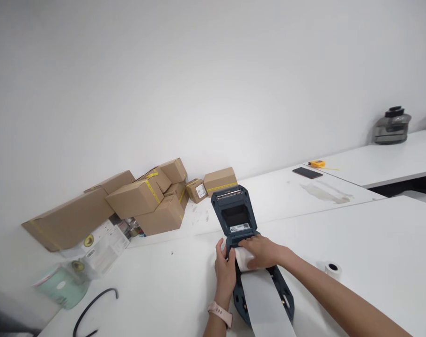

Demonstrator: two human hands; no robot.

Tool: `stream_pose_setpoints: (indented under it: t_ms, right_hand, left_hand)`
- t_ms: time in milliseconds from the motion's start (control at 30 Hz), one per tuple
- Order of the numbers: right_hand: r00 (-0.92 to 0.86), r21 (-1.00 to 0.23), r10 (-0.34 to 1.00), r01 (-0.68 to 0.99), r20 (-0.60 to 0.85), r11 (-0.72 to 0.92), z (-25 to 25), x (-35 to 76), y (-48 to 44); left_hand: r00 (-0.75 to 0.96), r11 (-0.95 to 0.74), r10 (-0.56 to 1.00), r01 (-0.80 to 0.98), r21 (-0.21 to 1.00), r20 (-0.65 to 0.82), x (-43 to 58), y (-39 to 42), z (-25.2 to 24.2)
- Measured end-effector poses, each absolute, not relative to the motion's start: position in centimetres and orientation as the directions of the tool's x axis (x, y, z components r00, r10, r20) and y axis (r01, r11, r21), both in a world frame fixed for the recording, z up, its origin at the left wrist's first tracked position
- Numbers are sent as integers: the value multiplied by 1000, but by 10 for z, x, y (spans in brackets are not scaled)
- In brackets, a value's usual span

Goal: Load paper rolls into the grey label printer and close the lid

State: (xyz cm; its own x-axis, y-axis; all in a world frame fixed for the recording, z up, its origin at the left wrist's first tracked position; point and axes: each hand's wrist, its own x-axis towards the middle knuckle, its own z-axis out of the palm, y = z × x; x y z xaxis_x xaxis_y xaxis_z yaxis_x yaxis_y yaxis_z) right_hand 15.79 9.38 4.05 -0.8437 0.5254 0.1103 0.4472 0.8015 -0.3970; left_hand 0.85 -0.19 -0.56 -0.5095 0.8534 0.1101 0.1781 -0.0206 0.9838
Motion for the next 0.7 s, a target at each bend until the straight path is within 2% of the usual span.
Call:
stream_pose_setpoints:
  t_ms: [133, 433, 600, 700]
  right_hand:
    - [-862, -376, 504, 486, -56, 789, 40, 135, 105]
    - [-899, -520, 396, 433, -187, 736, 63, 138, 119]
    - [-938, -657, 294, 340, -185, 673, 90, 155, 116]
    - [-973, -819, 221, 180, -67, 544, 110, 185, 112]
  left_hand:
    - [-538, 2, 839, 141, 990, 75, 8, -3, -5]
    - [-547, -6, 837, -66, 998, -31, 4, 4, -21]
    - [-558, -3, 828, -98, 995, -52, 5, 5, -25]
    - [-551, -6, 833, -86, 996, -43, 3, 6, -26]
